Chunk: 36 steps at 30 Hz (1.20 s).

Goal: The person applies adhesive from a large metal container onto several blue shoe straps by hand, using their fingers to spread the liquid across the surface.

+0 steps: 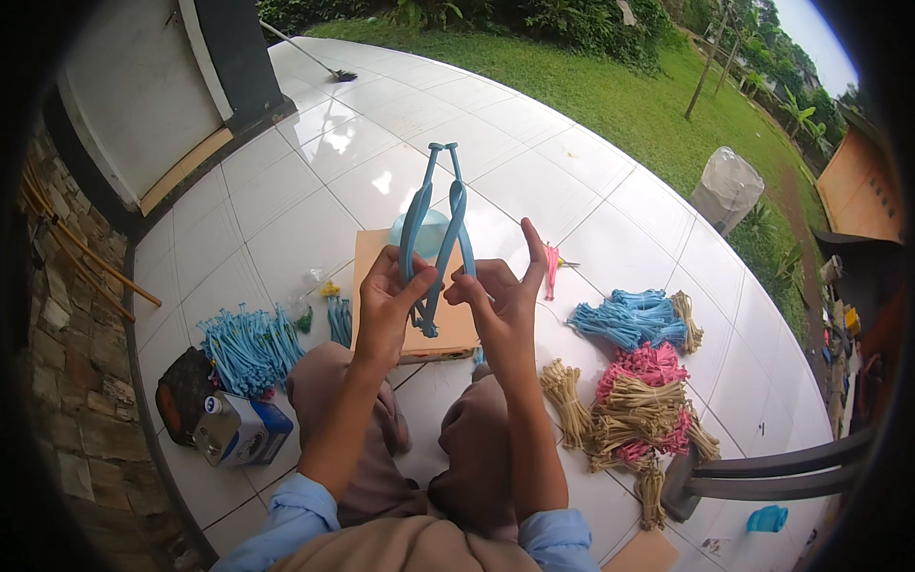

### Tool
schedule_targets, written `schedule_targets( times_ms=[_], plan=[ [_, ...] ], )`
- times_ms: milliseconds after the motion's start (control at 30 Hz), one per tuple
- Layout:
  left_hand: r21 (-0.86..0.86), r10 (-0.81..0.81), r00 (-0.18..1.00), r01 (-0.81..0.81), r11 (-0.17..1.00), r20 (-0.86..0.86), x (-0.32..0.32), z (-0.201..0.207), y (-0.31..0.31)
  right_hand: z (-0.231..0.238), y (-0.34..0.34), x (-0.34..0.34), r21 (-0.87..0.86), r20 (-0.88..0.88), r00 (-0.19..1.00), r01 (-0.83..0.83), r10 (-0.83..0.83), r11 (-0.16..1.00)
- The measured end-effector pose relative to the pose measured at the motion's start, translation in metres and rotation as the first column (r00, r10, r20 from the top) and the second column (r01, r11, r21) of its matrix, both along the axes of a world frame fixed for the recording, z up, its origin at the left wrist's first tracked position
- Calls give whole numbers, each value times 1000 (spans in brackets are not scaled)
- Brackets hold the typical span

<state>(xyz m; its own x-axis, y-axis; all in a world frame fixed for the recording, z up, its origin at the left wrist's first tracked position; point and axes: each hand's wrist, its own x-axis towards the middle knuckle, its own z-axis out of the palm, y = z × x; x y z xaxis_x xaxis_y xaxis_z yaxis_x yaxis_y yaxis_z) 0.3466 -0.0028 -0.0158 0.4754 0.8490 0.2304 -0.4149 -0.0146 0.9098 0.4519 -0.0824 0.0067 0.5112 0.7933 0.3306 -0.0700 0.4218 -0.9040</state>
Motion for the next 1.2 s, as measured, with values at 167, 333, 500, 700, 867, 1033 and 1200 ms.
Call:
schedule_targets(
  times_ms=[167,333,500,700,867,1033,1200],
  plan=[
    [-136,7,995,7,991,104,-21,7,34,-16,46,-27,-134,253,963,-63,96,989],
    [-178,-135,990,141,974,42,-27,-19,50,-29,64,-31,-98,23,1000,-19,21,995],
    [-306,-214,932,304,902,293,-29,-20,39,-27,64,-22,30,-241,969,-45,51,999],
    [-267,-25,893,161,950,448,-32,-19,42,-21,62,-47,33,-383,900,-209,206,977],
    [-351,-277,923,361,864,268,-39,-1,42,-19,54,-34,12,-223,931,-295,291,955],
    [-432,-434,900,409,804,44,-40,-11,39,-9,40,-35,-261,-11,946,-317,325,912],
    [-285,-539,777,463,839,-324,-75,-29,48,-14,22,24,-406,432,895,80,114,911]
  ],
)
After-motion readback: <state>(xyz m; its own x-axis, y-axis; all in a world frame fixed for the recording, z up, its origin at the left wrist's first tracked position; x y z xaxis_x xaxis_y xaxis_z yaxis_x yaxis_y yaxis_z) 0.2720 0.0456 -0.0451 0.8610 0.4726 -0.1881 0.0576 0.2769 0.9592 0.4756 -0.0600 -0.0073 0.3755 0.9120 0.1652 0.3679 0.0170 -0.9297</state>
